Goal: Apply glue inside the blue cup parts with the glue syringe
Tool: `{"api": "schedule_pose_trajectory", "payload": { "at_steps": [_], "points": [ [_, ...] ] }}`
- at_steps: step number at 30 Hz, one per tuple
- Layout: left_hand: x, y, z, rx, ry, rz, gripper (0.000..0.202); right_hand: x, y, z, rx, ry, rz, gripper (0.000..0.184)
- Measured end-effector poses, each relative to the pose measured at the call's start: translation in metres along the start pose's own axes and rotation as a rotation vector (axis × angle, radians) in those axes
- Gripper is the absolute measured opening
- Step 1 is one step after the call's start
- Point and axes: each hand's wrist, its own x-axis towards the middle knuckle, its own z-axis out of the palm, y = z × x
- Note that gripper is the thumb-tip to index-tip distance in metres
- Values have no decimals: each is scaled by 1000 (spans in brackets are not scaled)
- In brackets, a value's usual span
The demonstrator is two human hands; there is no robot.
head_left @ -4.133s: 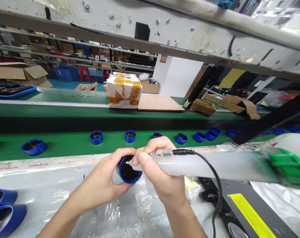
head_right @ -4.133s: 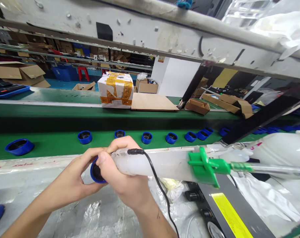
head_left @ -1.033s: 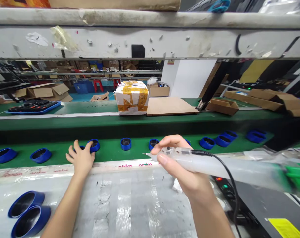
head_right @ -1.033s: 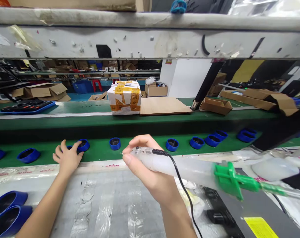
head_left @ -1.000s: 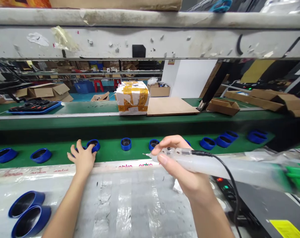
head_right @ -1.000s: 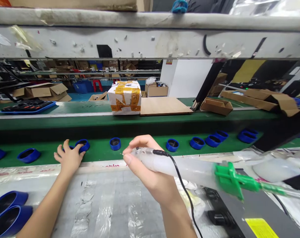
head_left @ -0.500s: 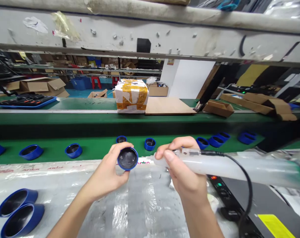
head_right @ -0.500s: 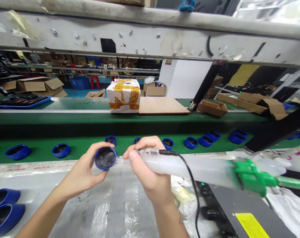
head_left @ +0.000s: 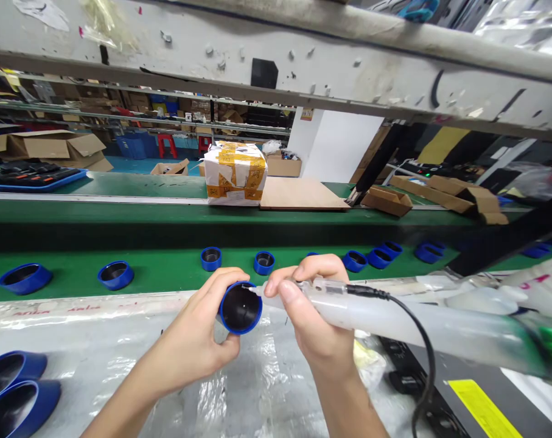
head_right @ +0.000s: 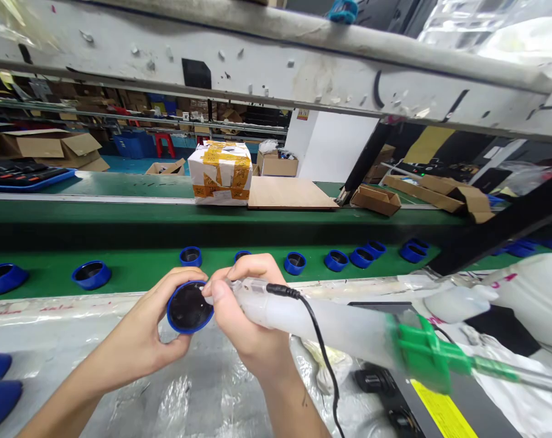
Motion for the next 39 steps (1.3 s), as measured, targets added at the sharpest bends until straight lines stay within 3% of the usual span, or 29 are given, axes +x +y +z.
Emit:
{"api": "schedule_pose_trajectory", "payload": {
  "at_steps": [17,39],
  "points": [
    [-5,0,0,13,-52,-4,76,0,-4,-1,-82,55,12,25],
    [-6,1,-8,94,50,-5,76,-5,-19,-4,-422,-11,86,23]
  ]
}}
